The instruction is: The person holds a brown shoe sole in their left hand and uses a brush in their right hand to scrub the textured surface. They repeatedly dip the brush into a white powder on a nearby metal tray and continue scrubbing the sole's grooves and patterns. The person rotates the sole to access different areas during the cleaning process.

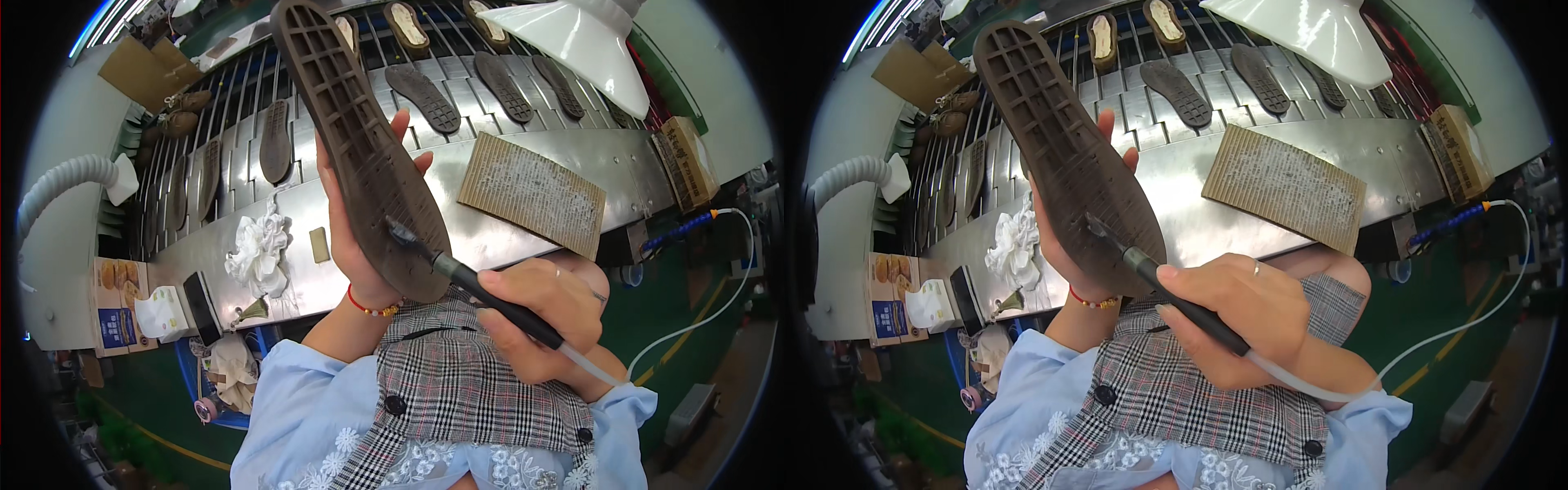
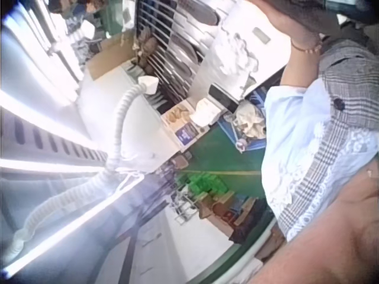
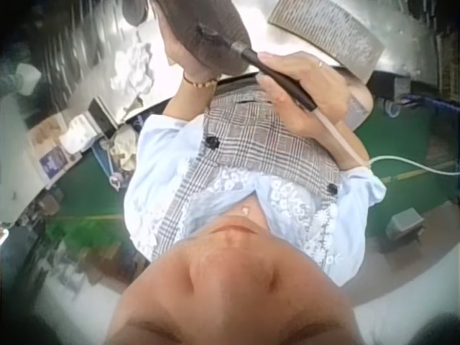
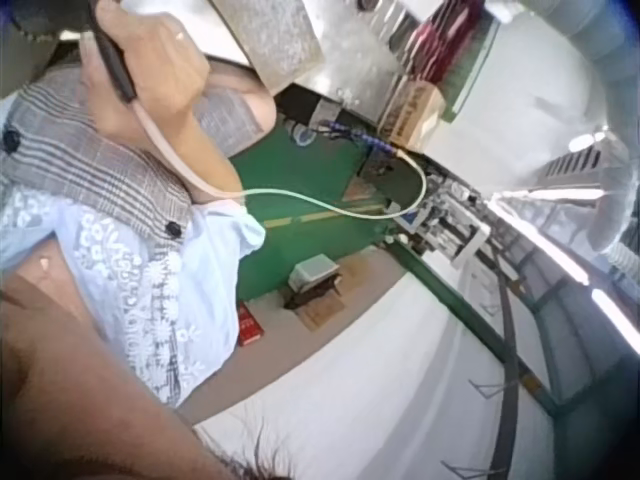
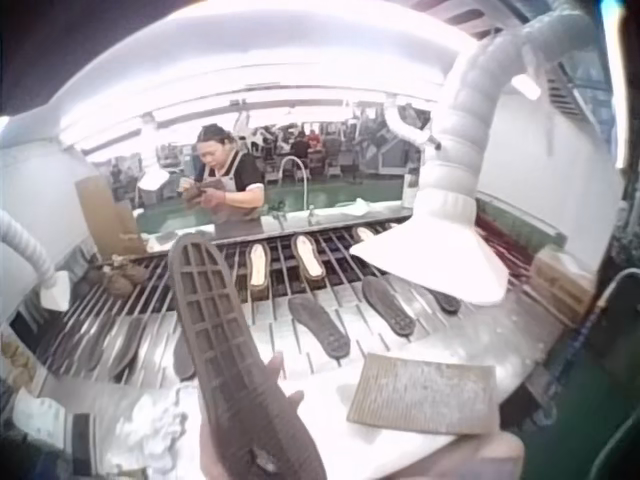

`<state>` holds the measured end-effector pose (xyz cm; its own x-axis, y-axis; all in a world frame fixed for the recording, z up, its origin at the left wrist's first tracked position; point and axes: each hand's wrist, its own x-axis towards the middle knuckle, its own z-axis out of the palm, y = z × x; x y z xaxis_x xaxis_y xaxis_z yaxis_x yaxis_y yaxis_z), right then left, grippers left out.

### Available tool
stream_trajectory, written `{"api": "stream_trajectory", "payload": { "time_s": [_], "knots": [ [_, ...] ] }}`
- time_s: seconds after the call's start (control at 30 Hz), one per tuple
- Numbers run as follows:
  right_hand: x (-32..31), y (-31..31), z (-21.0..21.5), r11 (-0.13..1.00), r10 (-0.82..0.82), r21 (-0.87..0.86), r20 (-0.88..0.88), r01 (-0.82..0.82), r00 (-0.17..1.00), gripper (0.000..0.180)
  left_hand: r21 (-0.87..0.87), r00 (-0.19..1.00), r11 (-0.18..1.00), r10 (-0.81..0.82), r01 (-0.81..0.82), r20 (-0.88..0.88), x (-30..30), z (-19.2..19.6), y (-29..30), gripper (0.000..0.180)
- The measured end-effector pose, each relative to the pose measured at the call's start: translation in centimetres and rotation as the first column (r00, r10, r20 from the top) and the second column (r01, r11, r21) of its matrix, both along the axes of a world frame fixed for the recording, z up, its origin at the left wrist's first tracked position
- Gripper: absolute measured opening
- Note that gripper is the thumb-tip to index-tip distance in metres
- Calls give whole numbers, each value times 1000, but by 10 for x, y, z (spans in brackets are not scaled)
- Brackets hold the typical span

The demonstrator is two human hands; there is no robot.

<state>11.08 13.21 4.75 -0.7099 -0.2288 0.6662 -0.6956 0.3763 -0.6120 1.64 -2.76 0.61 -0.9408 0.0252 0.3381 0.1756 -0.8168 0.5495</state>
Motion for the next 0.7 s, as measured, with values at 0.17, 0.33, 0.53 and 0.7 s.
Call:
{"api": "stream_trajectory", "payload": {
  "time_s": [0.17,0.33,0.53,0.7],
  "knots": [
    [8,-8,1,989,118,-94,-5,-118,993,33,85,995,996,-19,11,95,-5,5,-7,51],
    [9,-8,-2,993,110,-45,41,-108,993,34,86,995,996,11,-20,96,-7,11,-8,54],
    [0,-1,-2,995,93,14,59,-94,994,33,180,987,981,-101,78,124,-10,8,-16,60],
    [-6,6,2,978,201,-60,26,-199,979,32,264,924,938,-292,225,247,-10,9,-19,65]
  ]
}}
